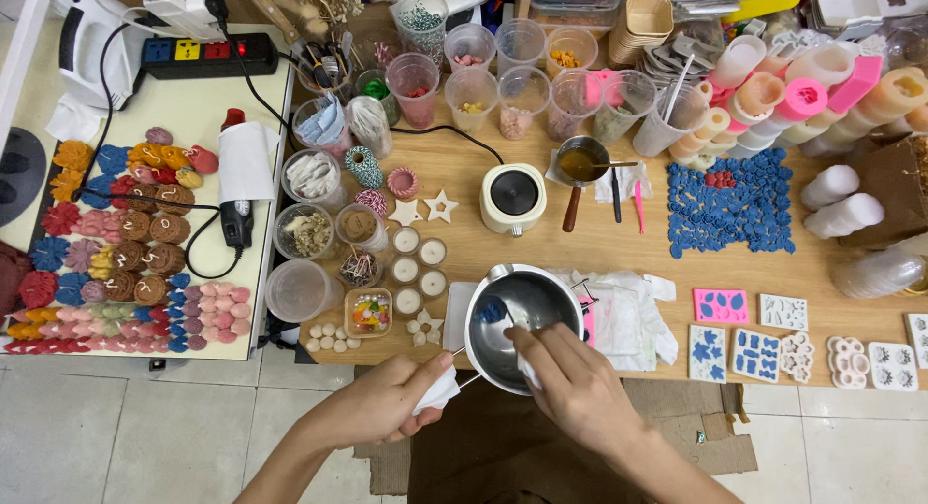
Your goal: The person pours dark blue liquid from a metal pot into a pink flower-shaped silicone mold using a spoon and then uses a handheld heat gun to smooth the wax surface.
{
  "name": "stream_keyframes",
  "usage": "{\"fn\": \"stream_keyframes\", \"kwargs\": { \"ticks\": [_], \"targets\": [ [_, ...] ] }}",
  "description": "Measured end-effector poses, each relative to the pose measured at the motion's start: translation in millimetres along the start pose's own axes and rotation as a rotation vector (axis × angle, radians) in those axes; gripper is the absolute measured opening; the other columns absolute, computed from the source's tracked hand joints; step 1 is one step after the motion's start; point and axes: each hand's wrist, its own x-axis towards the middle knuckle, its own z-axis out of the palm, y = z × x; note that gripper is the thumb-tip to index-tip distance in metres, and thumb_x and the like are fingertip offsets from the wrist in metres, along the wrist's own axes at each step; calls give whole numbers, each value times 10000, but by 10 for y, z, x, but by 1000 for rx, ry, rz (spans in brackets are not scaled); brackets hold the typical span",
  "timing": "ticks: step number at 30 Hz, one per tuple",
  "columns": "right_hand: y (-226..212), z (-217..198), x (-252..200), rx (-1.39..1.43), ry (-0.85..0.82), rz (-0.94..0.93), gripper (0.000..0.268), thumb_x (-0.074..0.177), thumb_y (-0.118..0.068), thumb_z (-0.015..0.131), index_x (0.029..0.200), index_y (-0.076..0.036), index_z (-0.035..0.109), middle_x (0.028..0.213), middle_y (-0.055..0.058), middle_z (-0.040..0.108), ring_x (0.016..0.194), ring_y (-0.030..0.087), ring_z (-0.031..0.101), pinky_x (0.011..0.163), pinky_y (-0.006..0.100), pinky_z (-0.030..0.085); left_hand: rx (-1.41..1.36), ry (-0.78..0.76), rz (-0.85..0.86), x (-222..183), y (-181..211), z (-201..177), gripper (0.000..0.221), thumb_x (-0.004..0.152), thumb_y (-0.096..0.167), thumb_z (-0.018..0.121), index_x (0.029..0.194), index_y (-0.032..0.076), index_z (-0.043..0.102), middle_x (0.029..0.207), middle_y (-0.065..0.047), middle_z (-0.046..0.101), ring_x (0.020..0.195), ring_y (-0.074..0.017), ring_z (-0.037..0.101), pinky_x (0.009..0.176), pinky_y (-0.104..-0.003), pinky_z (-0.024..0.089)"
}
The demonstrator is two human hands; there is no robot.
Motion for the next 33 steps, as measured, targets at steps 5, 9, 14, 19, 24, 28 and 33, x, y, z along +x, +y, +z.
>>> {"fn": "stream_keyframes", "kwargs": {
  "ticks": [5, 9, 14, 19, 24, 28, 33],
  "targets": [
    [62, -158, 14, -85, -22, 10, 551, 661, 61, 715, 1207, 25, 649, 866, 115, 620, 778, 285, 645, 682, 400, 557, 44, -22, 67, -7, -51, -34, 626, 1041, 556, 383, 732, 44, 566, 562, 9, 535, 436, -90, 479, 410, -257, 411],
    [66, -221, 43, -139, -54, -239, 545, 710, -14, 706, 1248, 47, 639, 997, 143, 682, 848, 270, 668, 714, 364, 581, 108, 0, 174, 10, -93, -93, 710, 1067, 569, 370, 692, 3, 576, 540, -13, 525, 437, -88, 519, 430, -245, 460],
    [157, -406, -15, -160, -118, -407, 486, 753, -46, 718, 1227, 45, 659, 1003, 118, 682, 914, 233, 688, 767, 340, 594, 118, -1, 56, -34, -85, -215, 652, 1027, 573, 433, 727, 21, 606, 576, -15, 600, 472, -88, 565, 463, -257, 494],
    [90, -426, -18, -300, -82, -293, 488, 732, -48, 715, 1207, 55, 663, 1016, 137, 697, 905, 248, 684, 760, 353, 587, 126, -9, 57, -77, -26, -200, 629, 1008, 567, 465, 727, 27, 625, 577, -30, 619, 471, -97, 573, 470, -265, 494],
    [11, -433, 12, -218, -112, -460, 485, 786, -60, 706, 1254, 54, 649, 1054, 121, 697, 950, 222, 695, 816, 336, 600, 188, 34, 146, -95, 4, -229, 657, 1017, 545, 458, 658, 12, 593, 541, -23, 594, 459, -105, 565, 465, -284, 494],
    [127, -617, -6, -162, -160, -574, 445, 818, -115, 710, 1242, 11, 660, 1076, 100, 714, 944, 208, 703, 785, 318, 589, 194, 51, 164, -135, -21, -253, 677, 1040, 525, 465, 628, -4, 556, 508, -32, 522, 449, -127, 520, 475, -309, 473],
    [216, -716, 2, -393, -82, -326, 297, 852, -34, 726, 1136, 32, 669, 837, 82, 636, 803, 226, 670, 675, 361, 565, 169, 215, 190, -124, -60, -25, 528, 1015, 468, 512, 778, 29, 685, 509, -78, 512, 495, -151, 626, 511, -356, 506]
  ]
}}
